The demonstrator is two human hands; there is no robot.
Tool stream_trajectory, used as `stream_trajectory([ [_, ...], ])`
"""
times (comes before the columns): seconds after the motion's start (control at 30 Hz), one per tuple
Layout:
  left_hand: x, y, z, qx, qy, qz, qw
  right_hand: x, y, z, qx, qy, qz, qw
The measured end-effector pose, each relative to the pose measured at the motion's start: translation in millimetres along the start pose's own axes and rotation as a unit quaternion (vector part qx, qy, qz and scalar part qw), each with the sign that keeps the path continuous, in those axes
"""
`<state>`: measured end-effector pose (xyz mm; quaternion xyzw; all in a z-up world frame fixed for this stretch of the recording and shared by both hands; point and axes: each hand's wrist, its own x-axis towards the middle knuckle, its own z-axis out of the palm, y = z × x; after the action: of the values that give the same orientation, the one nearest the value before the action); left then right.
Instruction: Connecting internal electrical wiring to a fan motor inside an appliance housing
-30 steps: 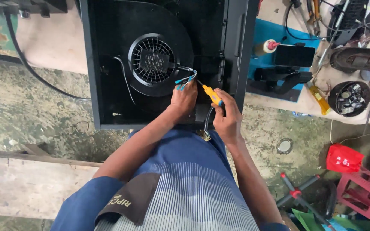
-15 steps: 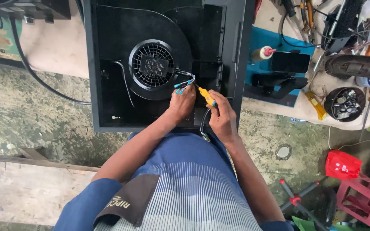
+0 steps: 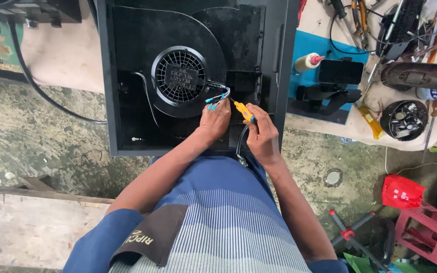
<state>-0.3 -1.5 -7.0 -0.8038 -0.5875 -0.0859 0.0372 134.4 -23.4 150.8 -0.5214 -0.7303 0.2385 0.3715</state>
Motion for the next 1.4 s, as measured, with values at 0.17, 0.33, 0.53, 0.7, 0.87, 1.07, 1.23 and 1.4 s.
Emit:
stream_trajectory([
  [0.17, 3, -1, -9, -0.004, -0.006, -0.001, 1.0, 4, -1, 0, -0.007, -0.006, 0.001, 1.0],
  [0.33, -3, 4, 13, -0.017, -0.01, -0.007, 1.0, 13, -7, -5, -0.028, -0.074, -0.027, 0.997],
  [0.53, -5, 6, 14, -0.067, -0.017, -0.014, 0.998, 17, -10, 0, -0.065, -0.126, -0.079, 0.987],
  [0.7, -7, -1, 24, -0.095, -0.015, -0.016, 0.995, 25, -2, 11, -0.104, -0.075, -0.078, 0.989],
  [0.87, 9, 2, 18, -0.073, -0.132, 0.001, 0.989, 38, -4, -1, -0.083, -0.073, -0.078, 0.991],
  [1.07, 30, -14, -45, -0.092, -0.227, 0.017, 0.969, 40, -19, -6, 0.003, -0.101, -0.046, 0.994],
  [1.23, 24, -11, -24, -0.074, -0.216, 0.005, 0.974, 39, -16, 2, -0.029, -0.049, -0.096, 0.994],
  [1.4, 22, -16, -20, -0.069, -0.221, 0.024, 0.972, 35, -2, 12, -0.085, 0.015, -0.099, 0.991],
])
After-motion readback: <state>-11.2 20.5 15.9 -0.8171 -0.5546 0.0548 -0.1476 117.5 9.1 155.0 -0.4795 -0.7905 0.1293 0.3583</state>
